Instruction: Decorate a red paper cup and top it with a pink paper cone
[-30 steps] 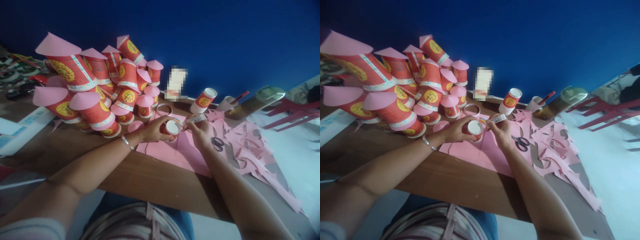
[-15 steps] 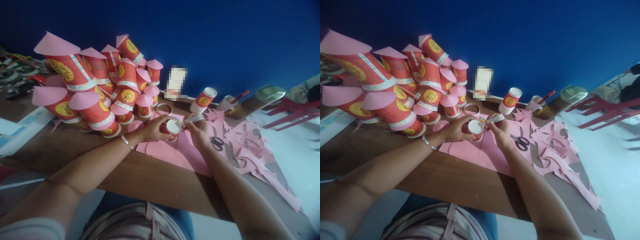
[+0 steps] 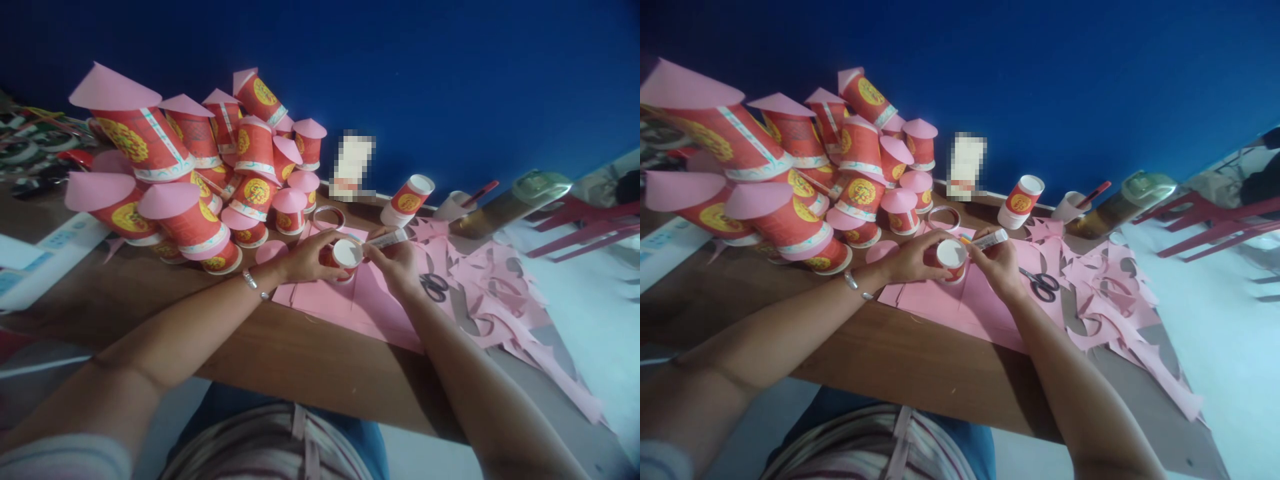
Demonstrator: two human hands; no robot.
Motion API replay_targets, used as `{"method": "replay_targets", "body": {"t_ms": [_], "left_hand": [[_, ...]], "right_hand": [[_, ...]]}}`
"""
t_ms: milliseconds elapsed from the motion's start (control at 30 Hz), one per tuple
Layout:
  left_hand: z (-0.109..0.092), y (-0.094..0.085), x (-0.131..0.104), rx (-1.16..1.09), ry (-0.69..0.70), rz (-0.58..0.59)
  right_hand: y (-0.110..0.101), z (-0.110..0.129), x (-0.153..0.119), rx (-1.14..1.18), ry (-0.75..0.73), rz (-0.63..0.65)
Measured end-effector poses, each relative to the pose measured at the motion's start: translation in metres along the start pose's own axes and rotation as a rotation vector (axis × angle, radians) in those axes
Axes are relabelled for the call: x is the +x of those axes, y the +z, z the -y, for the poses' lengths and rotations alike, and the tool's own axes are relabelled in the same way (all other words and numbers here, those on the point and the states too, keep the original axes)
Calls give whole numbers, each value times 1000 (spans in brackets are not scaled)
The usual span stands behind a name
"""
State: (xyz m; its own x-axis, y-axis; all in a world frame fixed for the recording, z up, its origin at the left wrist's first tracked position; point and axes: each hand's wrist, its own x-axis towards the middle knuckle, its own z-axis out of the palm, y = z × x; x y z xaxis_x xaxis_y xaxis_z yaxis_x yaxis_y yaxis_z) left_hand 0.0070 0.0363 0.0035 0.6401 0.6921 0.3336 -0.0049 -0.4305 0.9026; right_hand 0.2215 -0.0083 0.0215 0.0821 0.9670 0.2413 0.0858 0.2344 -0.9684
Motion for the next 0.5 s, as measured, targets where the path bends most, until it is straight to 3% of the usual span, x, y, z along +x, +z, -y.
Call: {"method": "replay_targets", "body": {"t_ms": [500], "left_hand": [[-6, -1, 0, 12, -33, 9]], "right_hand": [[0, 5, 4, 110, 112, 88]]}}
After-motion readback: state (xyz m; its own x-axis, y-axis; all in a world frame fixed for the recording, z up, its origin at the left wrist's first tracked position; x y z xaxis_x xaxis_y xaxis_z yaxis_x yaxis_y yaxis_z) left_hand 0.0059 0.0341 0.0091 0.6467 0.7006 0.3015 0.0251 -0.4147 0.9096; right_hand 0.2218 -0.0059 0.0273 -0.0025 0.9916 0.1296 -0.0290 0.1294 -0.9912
